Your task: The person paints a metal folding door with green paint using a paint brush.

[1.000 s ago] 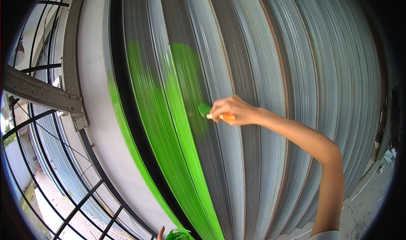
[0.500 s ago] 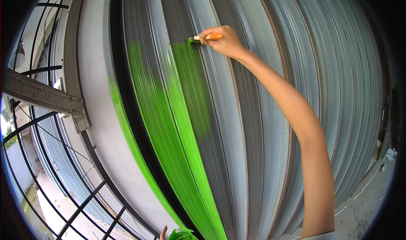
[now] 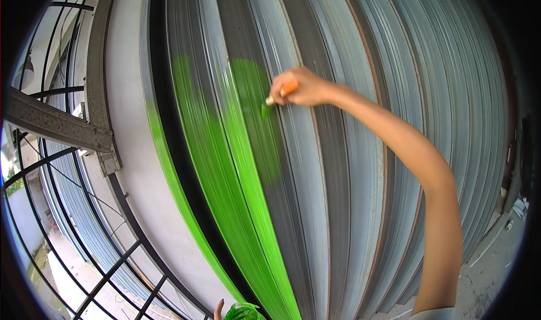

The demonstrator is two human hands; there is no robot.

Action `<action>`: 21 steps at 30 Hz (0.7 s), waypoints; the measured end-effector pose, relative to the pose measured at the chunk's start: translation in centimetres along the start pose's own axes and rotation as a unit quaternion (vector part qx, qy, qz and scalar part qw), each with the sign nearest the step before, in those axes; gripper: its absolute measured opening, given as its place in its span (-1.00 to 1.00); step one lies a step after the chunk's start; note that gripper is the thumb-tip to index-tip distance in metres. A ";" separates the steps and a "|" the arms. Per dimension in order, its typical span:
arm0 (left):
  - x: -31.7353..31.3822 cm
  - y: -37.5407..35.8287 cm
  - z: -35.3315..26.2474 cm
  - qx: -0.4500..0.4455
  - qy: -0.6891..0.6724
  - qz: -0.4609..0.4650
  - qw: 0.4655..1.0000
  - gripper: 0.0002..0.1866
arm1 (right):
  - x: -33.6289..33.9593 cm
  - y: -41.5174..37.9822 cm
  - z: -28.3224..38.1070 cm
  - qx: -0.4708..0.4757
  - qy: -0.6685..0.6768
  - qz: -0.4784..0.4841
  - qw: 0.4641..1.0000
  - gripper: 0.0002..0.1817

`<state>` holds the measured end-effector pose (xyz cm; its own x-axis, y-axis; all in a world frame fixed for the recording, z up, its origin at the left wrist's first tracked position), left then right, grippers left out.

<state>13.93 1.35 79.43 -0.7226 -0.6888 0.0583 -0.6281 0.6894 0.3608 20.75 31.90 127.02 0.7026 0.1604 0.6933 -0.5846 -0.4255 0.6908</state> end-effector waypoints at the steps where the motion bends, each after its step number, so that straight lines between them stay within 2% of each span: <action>1: 0.0 0.0 0.0 -0.001 0.009 -0.003 1.000 0.41 | 2.4 1.8 -0.5 -0.015 -0.031 -0.051 0.998 -0.86; 5: -0.2 -0.1 0.6 -0.002 0.006 -0.019 1.000 0.41 | 9.2 4.5 -1.6 -0.048 -0.122 -0.263 0.956 -0.85; 8: 0.5 -0.3 1.4 -0.022 0.022 -0.027 0.999 0.41 | 7.8 4.2 -2.3 -0.066 -0.073 -0.255 0.962 -0.81; 9: 0.6 -0.6 1.4 -0.023 0.031 -0.031 0.999 0.41 | 5.6 3.9 -2.7 -0.047 -0.054 -0.223 0.972 -0.80; 11: 0.0 -0.4 0.5 -0.012 0.008 -0.015 1.000 0.40 | 1.5 2.2 -1.3 0.000 -0.136 -0.148 0.980 -0.78; 13: 0.0 -0.4 0.6 -0.010 0.000 -0.014 1.000 0.40 | -1.6 -0.8 -0.1 0.028 -0.111 -0.113 0.987 -0.76; 15: 0.7 -0.5 1.7 -0.017 0.010 -0.027 0.999 0.39 | -5.2 -3.4 -0.2 -0.027 -0.090 0.028 0.995 -0.82; 18: 1.1 -0.7 2.6 -0.009 0.027 -0.027 0.999 0.39 | -8.2 -6.0 1.0 -0.038 -0.001 0.176 0.984 -0.81; 21: 1.3 -0.8 3.3 -0.003 0.035 -0.035 0.999 0.40 | -5.4 -3.2 0.1 -0.047 0.003 0.082 0.996 -0.82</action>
<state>12.58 0.64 76.10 -0.6550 -0.7494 0.0970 -0.6744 0.6377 0.3723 18.91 32.29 121.02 0.5922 0.1009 0.7994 -0.7269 -0.3611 0.5841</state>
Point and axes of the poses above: each hand's wrist, its own y-axis towards the middle knuckle, its own x-axis out of the back of the hand, z = x × y, the point moved 9 cm from there along y, towards the middle knuckle, and after that the axes turned 3 degrees about y, right-handed, at the moved point
